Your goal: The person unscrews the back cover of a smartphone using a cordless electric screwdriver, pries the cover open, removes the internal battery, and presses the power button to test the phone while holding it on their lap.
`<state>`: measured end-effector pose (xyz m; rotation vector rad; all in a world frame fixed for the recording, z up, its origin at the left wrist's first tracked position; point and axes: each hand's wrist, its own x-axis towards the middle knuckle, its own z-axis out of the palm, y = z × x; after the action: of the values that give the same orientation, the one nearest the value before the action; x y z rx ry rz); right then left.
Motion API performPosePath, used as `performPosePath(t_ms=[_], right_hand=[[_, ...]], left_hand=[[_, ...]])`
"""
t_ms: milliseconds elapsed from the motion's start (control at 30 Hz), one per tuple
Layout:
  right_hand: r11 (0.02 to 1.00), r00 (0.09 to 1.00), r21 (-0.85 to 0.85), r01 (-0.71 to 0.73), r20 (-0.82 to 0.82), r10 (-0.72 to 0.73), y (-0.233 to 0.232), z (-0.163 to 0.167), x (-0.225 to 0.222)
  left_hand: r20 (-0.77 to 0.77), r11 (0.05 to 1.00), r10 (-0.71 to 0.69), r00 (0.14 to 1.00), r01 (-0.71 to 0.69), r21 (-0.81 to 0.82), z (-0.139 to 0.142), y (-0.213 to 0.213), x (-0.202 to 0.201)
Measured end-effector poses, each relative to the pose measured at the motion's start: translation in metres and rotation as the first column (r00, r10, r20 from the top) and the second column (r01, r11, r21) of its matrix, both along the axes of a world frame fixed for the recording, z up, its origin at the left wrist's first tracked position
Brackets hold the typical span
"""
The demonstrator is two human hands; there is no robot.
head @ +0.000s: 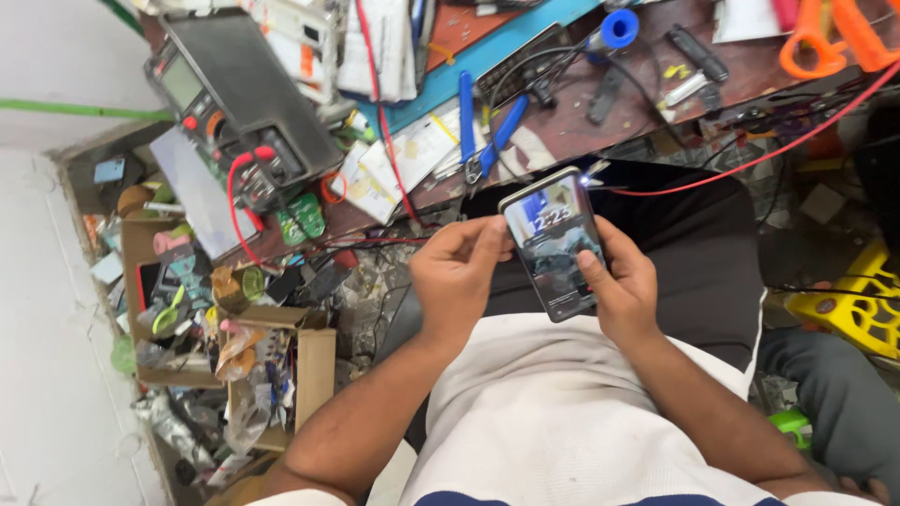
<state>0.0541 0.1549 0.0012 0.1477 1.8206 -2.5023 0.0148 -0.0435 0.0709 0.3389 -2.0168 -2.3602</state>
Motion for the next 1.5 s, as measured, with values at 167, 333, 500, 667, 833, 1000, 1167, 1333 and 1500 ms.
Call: performPosePath(t_ms=[167, 333, 500, 667, 833, 1000, 1167, 1333, 1500], right_hand=[[0.963, 0.996, 0.267, 0.022, -0.094, 0.004, 0.014, 0.005, 0.002], [0.951, 0.988, 0.309, 0.013, -0.15, 0.035, 0.012, 0.022, -0.003], [0.963, 0.996, 0.265, -0.044, -0.066, 0.064, 0.008, 0.019, -0.002], [0.976, 0.994, 0.209, -0.064, -0.078, 0.082, 0.007, 0.017, 0.0], [0.999, 0.998, 0.037, 0.035, -0.044, -0.033, 0.004, 0.019, -0.001], [0.988, 0.996, 0.139, 0.064, -0.076, -0.054, -0.002, 0.023, 0.001], [0.953, 0.996, 0.297, 0.062, -0.081, -0.039, -0.018, 0.033, 0.007], [0.947, 0.997, 0.317, 0.051, -0.07, -0.031, -0.031, 0.041, 0.009], [0.953, 0.997, 0.295, 0.073, -0.057, -0.058, -0.031, 0.04, 0.009]], left_hand=[[-0.041, 0.994, -0.096, 0.995, 0.098, 0.041, -0.011, -0.002, -0.003], [-0.021, 0.988, -0.138, 0.99, 0.136, -0.074, -0.009, 0.0, -0.003], [-0.306, 0.776, -0.239, 0.922, -0.008, -0.631, 0.0, 0.004, -0.007], [-0.293, 0.669, -0.33, 0.897, 0.004, -0.743, 0.014, -0.009, -0.008], [-0.112, 0.956, -0.141, 0.984, 0.106, -0.274, 0.008, -0.006, -0.008], [0.067, 0.962, -0.074, 0.995, 0.054, 0.266, -0.016, 0.0, -0.014], [0.17, 0.984, 0.066, 0.983, -0.092, 0.155, -0.032, -0.001, -0.009], [0.172, 0.972, 0.154, 0.973, -0.181, 0.152, -0.037, 0.004, -0.008], [0.042, 0.994, 0.091, 0.995, -0.088, -0.059, -0.029, 0.001, -0.012]])
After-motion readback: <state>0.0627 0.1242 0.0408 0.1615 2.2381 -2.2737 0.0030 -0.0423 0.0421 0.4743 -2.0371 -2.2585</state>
